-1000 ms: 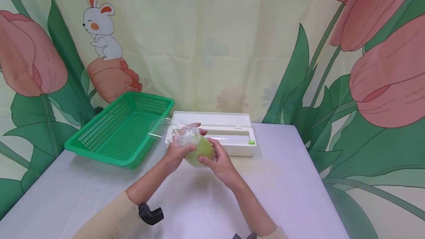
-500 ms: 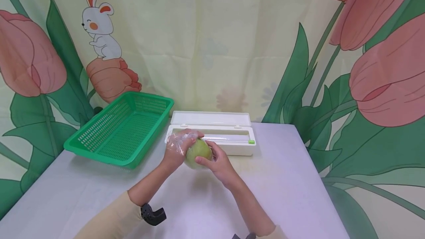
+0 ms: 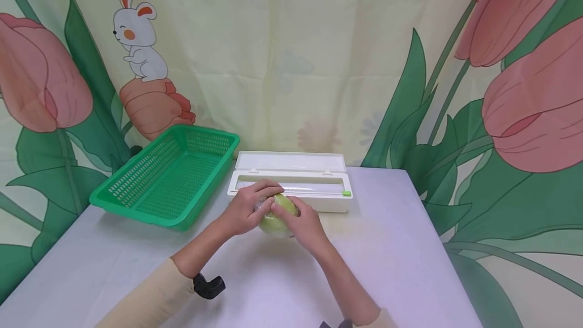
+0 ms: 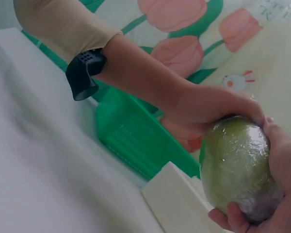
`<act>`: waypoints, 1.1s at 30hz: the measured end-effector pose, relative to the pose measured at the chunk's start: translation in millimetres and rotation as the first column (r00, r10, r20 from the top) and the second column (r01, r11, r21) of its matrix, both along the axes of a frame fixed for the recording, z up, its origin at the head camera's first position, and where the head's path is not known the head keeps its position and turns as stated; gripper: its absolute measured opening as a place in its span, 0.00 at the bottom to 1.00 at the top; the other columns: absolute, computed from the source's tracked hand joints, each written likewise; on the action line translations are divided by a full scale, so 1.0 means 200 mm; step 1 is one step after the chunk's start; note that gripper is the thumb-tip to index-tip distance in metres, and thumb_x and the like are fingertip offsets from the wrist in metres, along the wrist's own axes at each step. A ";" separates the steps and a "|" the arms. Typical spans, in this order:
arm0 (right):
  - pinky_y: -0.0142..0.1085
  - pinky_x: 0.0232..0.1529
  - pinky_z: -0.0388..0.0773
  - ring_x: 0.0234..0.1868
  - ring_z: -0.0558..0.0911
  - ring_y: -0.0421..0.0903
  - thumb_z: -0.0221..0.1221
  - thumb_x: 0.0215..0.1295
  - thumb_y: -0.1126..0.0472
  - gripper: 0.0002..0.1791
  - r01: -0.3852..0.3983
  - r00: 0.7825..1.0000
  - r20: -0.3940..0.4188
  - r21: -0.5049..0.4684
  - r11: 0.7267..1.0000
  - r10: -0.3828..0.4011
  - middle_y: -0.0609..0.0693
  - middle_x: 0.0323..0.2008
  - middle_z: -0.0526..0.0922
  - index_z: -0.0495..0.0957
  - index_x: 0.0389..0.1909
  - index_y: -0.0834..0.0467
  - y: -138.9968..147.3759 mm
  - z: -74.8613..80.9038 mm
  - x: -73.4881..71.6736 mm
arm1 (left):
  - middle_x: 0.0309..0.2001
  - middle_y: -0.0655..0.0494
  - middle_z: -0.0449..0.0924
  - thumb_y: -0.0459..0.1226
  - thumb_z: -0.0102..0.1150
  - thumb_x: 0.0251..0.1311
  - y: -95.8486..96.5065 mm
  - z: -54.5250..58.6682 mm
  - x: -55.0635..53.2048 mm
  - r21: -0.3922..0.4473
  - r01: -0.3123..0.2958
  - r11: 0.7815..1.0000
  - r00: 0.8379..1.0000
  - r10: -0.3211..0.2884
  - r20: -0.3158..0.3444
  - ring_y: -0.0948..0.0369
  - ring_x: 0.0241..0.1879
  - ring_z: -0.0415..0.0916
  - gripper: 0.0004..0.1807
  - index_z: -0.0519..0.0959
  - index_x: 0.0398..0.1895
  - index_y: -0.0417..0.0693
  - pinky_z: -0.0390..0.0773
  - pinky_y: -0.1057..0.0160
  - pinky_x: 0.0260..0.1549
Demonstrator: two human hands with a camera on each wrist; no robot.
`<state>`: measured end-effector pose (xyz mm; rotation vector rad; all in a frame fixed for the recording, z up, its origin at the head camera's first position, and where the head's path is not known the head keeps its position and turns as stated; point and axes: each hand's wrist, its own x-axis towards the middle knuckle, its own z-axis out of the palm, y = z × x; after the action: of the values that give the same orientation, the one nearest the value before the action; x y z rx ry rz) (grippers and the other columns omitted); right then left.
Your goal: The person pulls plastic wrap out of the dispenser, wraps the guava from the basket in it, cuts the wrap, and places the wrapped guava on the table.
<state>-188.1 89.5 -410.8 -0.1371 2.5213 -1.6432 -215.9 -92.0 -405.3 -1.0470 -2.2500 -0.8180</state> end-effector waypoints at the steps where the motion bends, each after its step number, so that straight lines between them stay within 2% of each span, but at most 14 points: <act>1: 0.35 0.28 0.79 0.39 0.76 0.46 0.57 0.63 0.37 0.27 0.007 1.000 0.000 0.014 1.000 -0.007 0.53 0.44 0.79 0.76 0.57 0.47 0.00 0.00 0.00 | 0.46 0.54 0.82 0.38 0.52 0.64 0.00 0.00 0.00 -0.013 -0.004 1.000 1.000 0.004 -0.008 0.60 0.44 0.82 0.14 0.82 0.48 0.44 0.83 0.64 0.44; 4: 0.35 0.28 0.79 0.38 0.76 0.46 0.56 0.64 0.37 0.28 -0.009 1.000 -0.010 0.022 1.000 0.009 0.55 0.46 0.78 0.72 0.61 0.47 0.02 0.01 0.00 | 0.42 0.55 0.83 0.39 0.51 0.64 0.01 -0.01 -0.01 0.025 -0.056 0.998 0.998 0.055 0.019 0.61 0.41 0.82 0.13 0.82 0.44 0.45 0.83 0.66 0.39; 8: 0.35 0.35 0.79 0.42 0.75 0.47 0.62 0.63 0.48 0.31 -0.095 0.995 -0.030 -0.083 0.992 0.093 0.56 0.52 0.75 0.64 0.67 0.44 0.07 0.02 0.00 | 0.40 0.54 0.85 0.38 0.49 0.67 0.01 -0.01 -0.01 0.155 -0.155 0.976 0.978 0.130 0.162 0.60 0.42 0.82 0.12 0.83 0.40 0.45 0.83 0.62 0.41; 10: 0.34 0.36 0.77 0.43 0.74 0.47 0.63 0.63 0.52 0.32 -0.124 0.992 -0.051 -0.121 0.985 0.118 0.56 0.53 0.75 0.64 0.67 0.44 0.09 0.02 0.00 | 0.43 0.53 0.84 0.41 0.50 0.67 0.01 -0.01 -0.01 0.147 -0.184 0.972 0.970 0.156 0.187 0.58 0.45 0.81 0.13 0.82 0.42 0.44 0.83 0.59 0.43; 11: 0.34 0.36 0.77 0.43 0.74 0.47 0.63 0.63 0.52 0.31 -0.130 0.990 -0.067 -0.125 0.984 0.123 0.56 0.52 0.75 0.65 0.67 0.44 0.10 0.02 -0.01 | 0.44 0.52 0.83 0.44 0.50 0.67 0.01 -0.01 0.00 0.125 -0.189 0.974 0.970 0.165 0.179 0.57 0.46 0.80 0.15 0.81 0.44 0.44 0.83 0.59 0.43; 13: 0.32 0.33 0.76 0.40 0.74 0.46 0.62 0.65 0.52 0.29 -0.139 0.986 -0.106 -0.106 0.984 0.128 0.57 0.50 0.75 0.67 0.66 0.46 0.11 0.03 -0.01 | 0.48 0.51 0.81 0.50 0.48 0.68 0.01 -0.01 0.01 0.050 -0.188 0.981 0.977 0.181 0.116 0.57 0.49 0.79 0.22 0.80 0.49 0.44 0.83 0.59 0.45; 16: 0.31 0.29 0.76 0.36 0.74 0.46 0.61 0.65 0.51 0.27 -0.136 0.981 -0.146 -0.069 0.988 0.125 0.56 0.46 0.77 0.70 0.64 0.47 0.12 0.05 -0.01 | 0.50 0.52 0.80 0.59 0.38 0.70 0.03 0.01 0.03 -0.044 -0.169 0.985 0.986 0.169 0.000 0.58 0.49 0.78 0.32 0.76 0.55 0.44 0.83 0.62 0.44; 18: 0.31 0.28 0.76 0.36 0.74 0.47 0.61 0.65 0.50 0.26 -0.146 0.980 -0.148 -0.062 0.987 0.136 0.55 0.45 0.77 0.71 0.63 0.46 0.12 0.06 0.00 | 0.49 0.53 0.81 0.62 0.32 0.70 0.03 0.01 0.04 -0.066 -0.156 0.986 0.987 0.153 -0.041 0.60 0.45 0.79 0.35 0.75 0.58 0.44 0.83 0.65 0.41; 21: 0.31 0.28 0.76 0.36 0.75 0.48 0.60 0.65 0.48 0.25 -0.155 0.980 -0.133 -0.056 0.986 0.147 0.52 0.46 0.77 0.71 0.63 0.43 0.11 0.07 0.00 | 0.47 0.54 0.84 0.61 0.30 0.71 0.04 0.01 0.05 -0.066 -0.139 0.988 0.990 0.138 -0.025 0.61 0.41 0.82 0.35 0.73 0.61 0.47 0.83 0.66 0.36; 24: 0.32 0.29 0.78 0.37 0.76 0.48 0.58 0.67 0.48 0.24 -0.172 0.977 -0.133 -0.055 0.984 0.164 0.53 0.47 0.78 0.70 0.63 0.45 0.10 0.07 0.00 | 0.47 0.53 0.85 0.54 0.37 0.72 0.06 0.01 0.06 -0.048 -0.153 0.987 0.987 0.154 0.034 0.59 0.41 0.84 0.28 0.75 0.61 0.47 0.83 0.63 0.36; 26: 0.33 0.32 0.78 0.38 0.76 0.48 0.56 0.69 0.48 0.24 -0.180 0.976 -0.137 -0.054 0.982 0.172 0.54 0.47 0.78 0.69 0.64 0.47 0.10 0.05 0.00 | 0.46 0.52 0.86 0.48 0.42 0.71 0.07 0.01 0.06 -0.031 -0.167 0.985 0.984 0.168 0.050 0.58 0.41 0.85 0.22 0.78 0.57 0.46 0.84 0.62 0.37; 30: 0.35 0.36 0.77 0.39 0.75 0.46 0.50 0.72 0.49 0.24 -0.178 0.977 -0.129 -0.046 0.983 0.171 0.55 0.47 0.77 0.64 0.65 0.51 0.07 0.03 0.01 | 0.39 0.52 0.88 0.42 0.44 0.69 0.10 0.01 0.05 -0.020 -0.197 0.980 0.979 0.198 0.039 0.60 0.32 0.85 0.18 0.83 0.47 0.44 0.83 0.65 0.31; 33: 0.34 0.37 0.76 0.39 0.75 0.45 0.48 0.73 0.47 0.24 -0.159 0.980 -0.129 -0.038 0.987 0.153 0.55 0.48 0.76 0.62 0.65 0.51 0.05 0.01 0.01 | 0.40 0.53 0.87 0.43 0.44 0.70 0.10 0.01 0.05 -0.053 -0.195 0.979 0.979 0.198 0.056 0.60 0.33 0.85 0.19 0.82 0.48 0.45 0.83 0.65 0.31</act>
<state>-185.2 100.4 -408.9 -0.4449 2.4870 -1.6828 -205.5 -72.8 -402.4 -0.8130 -2.3889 -0.7246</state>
